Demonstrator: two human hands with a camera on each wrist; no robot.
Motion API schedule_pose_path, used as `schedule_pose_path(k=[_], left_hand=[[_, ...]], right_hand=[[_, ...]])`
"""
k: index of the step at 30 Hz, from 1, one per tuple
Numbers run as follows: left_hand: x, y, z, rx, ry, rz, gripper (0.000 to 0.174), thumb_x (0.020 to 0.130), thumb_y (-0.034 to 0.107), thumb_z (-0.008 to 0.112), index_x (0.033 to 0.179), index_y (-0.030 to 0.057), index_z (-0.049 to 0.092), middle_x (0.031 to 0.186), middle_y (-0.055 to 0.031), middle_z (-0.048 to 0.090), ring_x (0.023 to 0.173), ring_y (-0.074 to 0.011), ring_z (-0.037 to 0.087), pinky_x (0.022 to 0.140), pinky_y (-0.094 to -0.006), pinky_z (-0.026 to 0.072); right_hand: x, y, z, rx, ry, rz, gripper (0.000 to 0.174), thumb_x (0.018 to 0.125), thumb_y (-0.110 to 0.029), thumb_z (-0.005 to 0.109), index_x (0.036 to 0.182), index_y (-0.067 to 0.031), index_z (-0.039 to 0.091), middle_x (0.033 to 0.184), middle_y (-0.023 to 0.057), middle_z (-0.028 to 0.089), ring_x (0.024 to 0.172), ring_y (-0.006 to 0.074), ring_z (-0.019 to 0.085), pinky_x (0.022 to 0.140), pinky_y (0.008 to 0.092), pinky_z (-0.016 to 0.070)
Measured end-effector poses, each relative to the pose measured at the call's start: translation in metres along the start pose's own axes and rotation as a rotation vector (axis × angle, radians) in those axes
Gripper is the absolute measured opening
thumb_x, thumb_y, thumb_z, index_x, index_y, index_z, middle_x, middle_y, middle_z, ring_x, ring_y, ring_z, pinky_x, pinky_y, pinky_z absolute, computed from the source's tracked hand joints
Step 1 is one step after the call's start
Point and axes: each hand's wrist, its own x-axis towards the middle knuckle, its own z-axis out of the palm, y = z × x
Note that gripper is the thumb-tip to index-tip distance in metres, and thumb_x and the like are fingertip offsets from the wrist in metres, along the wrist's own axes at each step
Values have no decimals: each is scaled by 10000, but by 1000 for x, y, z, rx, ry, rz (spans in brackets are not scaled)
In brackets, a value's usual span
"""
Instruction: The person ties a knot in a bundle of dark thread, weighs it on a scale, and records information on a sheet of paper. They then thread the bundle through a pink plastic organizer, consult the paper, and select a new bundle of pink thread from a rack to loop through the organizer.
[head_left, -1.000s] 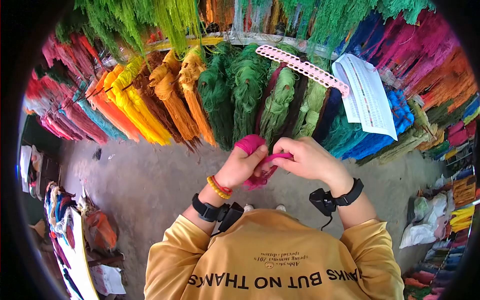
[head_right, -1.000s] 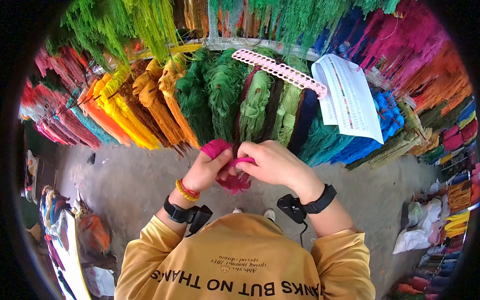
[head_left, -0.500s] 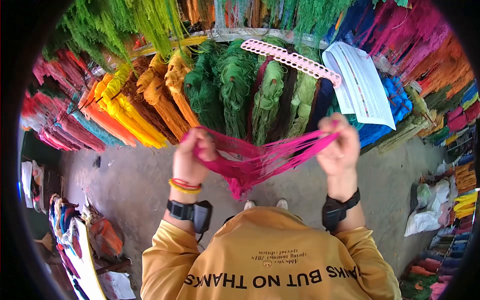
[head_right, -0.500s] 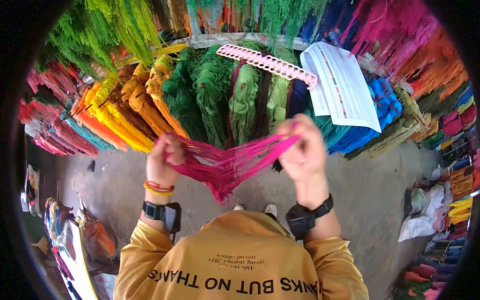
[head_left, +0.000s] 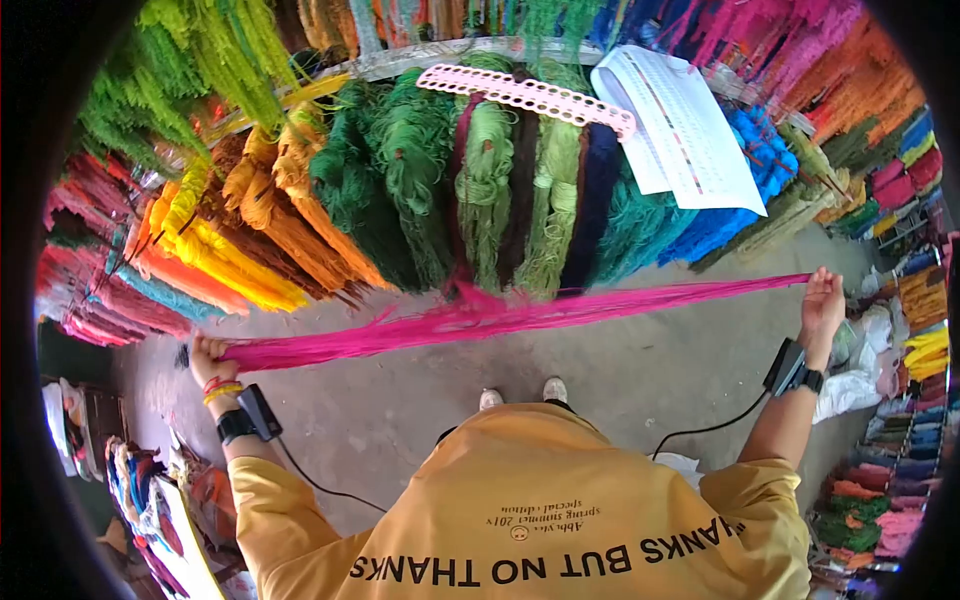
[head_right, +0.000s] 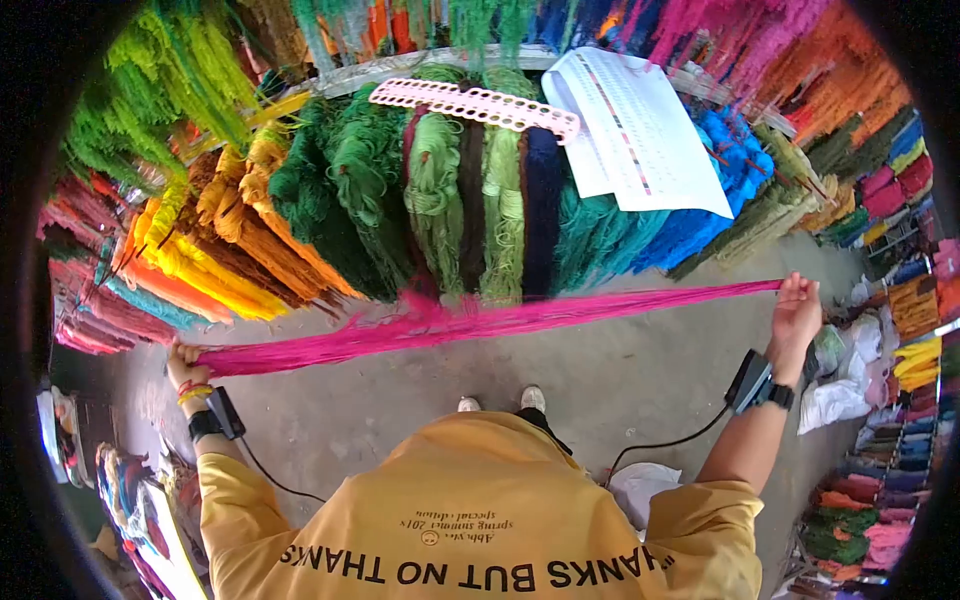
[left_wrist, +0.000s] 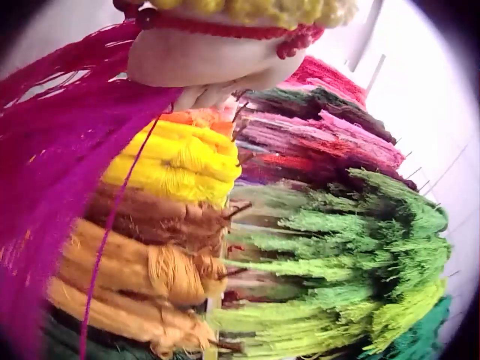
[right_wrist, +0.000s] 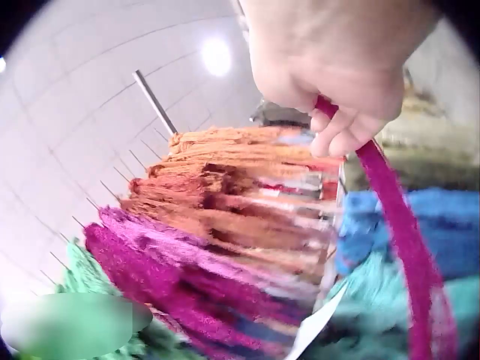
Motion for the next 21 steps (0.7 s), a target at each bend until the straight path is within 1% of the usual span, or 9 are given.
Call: schedule_pose_path(k=[4,6,8,10,12,13,14,16,21], left_hand=[[28,37,-32,228,280,247,301,897,227,478,615,174,384,493,71,211,407,-66,185,405,-239,167],[34,48,-41,173,246,260,204,883,246,507,705,147,490,489,75,197,404,-59,173,406,-237,157],[4,45,-6,147,213,281,173,896,251,495,808,116,557,488,74,188,405,-56,172,404,-237,153],[-27,22,36,34,-150,148,283,931,260,441,1059,31,547,501,72,162,413,-43,171,406,-217,151],[-93,-20,113,-48,-300,5,324,924,206,447,1131,-36,507,511,93,178,419,-28,189,401,-207,157],[-112,-43,141,-1,-288,-5,304,910,172,468,1128,-36,509,520,101,192,420,-21,205,401,-200,169],[-115,-61,148,-6,-563,-115,270,896,154,492,1093,-28,523,531,100,208,430,-19,228,406,-193,181],[-141,-97,191,-47,-714,-294,205,876,171,533,995,5,534,562,88,250,464,-29,259,416,-190,189],[-190,-145,277,115,-859,-345,177,881,165,506,990,29,538,670,21,408,545,-89,369,485,-206,303]], right_hand=[[44,-60,-62,-460,308,-392,167,893,-162,474,843,-7,511,824,88,600,820,230,607,702,319,523],[22,-72,-51,-343,403,-457,180,877,-178,493,832,-8,528,852,91,610,801,203,605,709,309,515],[16,-70,-37,-404,260,-390,198,879,-201,497,825,-15,537,836,77,605,768,175,591,689,286,498],[-4,-50,-14,-515,-16,-247,204,884,-230,503,852,-35,555,795,47,586,692,132,548,638,238,451],[-83,6,83,-442,-153,-32,182,889,-221,516,923,-47,558,783,42,572,664,115,532,619,224,434],[-123,30,127,-517,-280,-1,151,881,-196,537,916,-50,554,804,56,580,664,121,547,610,235,449],[-147,49,155,-471,-437,124,114,864,-156,567,913,-54,550,794,54,587,671,125,572,607,233,466],[-181,69,207,-589,-607,304,110,852,-134,586,908,-47,545,769,38,588,674,118,585,606,228,476],[-209,93,321,-838,-1102,-103,219,811,-186,632,886,-12,523,724,67,576,723,163,606,627,271,482]])
